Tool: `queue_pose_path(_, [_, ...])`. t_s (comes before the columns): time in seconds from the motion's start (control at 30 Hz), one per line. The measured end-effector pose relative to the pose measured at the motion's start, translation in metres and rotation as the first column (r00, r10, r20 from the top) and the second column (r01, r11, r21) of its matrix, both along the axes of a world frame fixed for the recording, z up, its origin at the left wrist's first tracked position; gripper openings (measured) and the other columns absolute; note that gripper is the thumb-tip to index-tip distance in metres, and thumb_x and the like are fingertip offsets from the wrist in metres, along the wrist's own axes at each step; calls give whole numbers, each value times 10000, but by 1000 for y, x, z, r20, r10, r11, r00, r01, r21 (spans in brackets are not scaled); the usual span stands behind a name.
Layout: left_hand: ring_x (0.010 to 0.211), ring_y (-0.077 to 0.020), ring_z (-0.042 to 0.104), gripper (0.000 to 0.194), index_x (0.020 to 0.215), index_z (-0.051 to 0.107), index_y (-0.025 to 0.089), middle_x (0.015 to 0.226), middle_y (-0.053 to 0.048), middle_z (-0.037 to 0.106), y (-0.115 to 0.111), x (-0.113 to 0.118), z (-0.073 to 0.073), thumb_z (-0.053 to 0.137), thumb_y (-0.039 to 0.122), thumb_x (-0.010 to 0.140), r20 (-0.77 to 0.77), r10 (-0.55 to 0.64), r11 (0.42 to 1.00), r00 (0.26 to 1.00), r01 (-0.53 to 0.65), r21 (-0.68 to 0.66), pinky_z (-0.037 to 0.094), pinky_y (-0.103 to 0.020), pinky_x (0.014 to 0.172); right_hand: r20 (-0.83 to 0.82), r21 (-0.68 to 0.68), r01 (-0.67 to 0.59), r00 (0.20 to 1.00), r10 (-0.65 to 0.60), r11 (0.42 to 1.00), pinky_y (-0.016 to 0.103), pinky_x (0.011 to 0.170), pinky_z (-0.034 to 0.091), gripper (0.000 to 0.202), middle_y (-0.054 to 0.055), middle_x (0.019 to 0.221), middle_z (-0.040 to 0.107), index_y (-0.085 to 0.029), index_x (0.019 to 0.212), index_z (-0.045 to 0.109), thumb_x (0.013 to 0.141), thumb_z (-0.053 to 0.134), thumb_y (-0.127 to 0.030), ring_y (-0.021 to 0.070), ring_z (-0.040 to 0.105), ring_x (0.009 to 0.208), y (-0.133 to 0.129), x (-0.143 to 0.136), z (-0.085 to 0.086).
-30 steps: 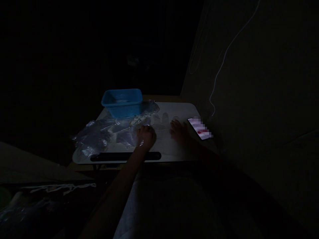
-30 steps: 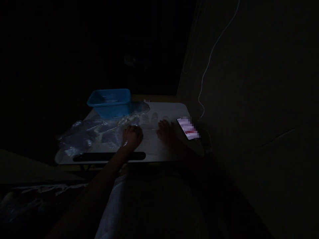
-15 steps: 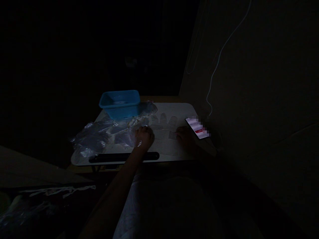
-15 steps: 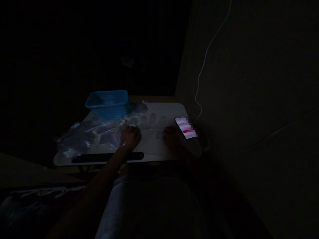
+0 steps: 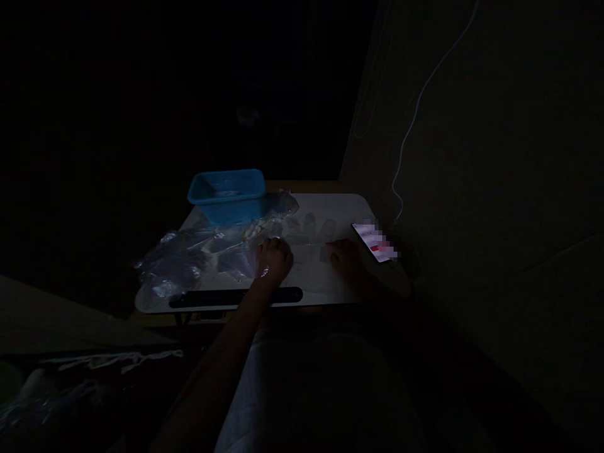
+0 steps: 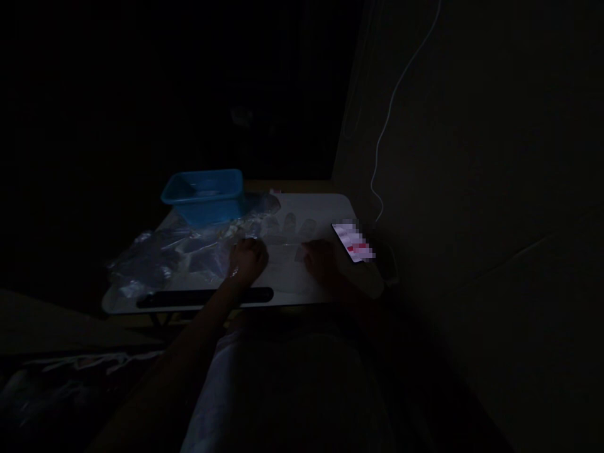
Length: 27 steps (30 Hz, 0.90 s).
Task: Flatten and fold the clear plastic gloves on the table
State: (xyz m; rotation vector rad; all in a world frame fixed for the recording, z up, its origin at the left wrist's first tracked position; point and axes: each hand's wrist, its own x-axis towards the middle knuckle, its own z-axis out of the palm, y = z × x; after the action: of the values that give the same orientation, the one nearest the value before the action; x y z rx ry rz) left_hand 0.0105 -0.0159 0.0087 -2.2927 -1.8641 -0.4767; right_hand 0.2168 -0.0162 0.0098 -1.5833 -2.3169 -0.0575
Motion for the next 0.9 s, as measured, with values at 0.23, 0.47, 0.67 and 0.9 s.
queue_pose_path(0.23, [944, -283, 468, 280, 914, 611, 159, 978, -119, 583, -1, 1, 3, 385, 272, 795, -4, 3, 1000, 1000, -3, -2, 348, -391, 754, -41, -32, -62, 997, 61, 998, 369, 918, 331, 472, 101, 1111, 611, -135, 1180, 542, 737, 382, -108, 226, 513, 1034, -4, 2, -5])
queue_pose_path(0.47, [951, -283, 466, 285, 911, 612, 155, 977, -115, 583, 0, 0, 0, 384, 281, 798, 0, 2, 1000, 1000, -2, 17, 342, -394, 754, -156, -16, -85, 984, 81, 996, 377, 930, 361, 472, 100, 1129, 608, -133, 1185, 533, 739, 378, -113, 214, 543, 1021, -4, 2, -4])
queue_pose_path(0.67, [935, -277, 471, 292, 906, 614, 144, 957, -121, 583, 0, 1, 0, 379, 282, 799, -12, 1, 1000, 1000, -1, 16, 341, -389, 750, -346, -42, -15, 938, 0, 999, 396, 893, 414, 392, 111, 1064, 627, -135, 1116, 567, 769, 386, -161, 223, 561, 979, -7, 17, -4])
queue_pose_path(0.9, [947, -282, 469, 290, 916, 616, 148, 981, -120, 581, 0, 1, 1, 386, 275, 791, -6, -3, 1000, 1000, 3, -1, 343, -388, 752, -565, -167, -76, 825, -32, 983, 370, 826, 464, 238, 72, 971, 645, -194, 907, 631, 751, 452, -178, 205, 587, 917, 22, 18, -8])
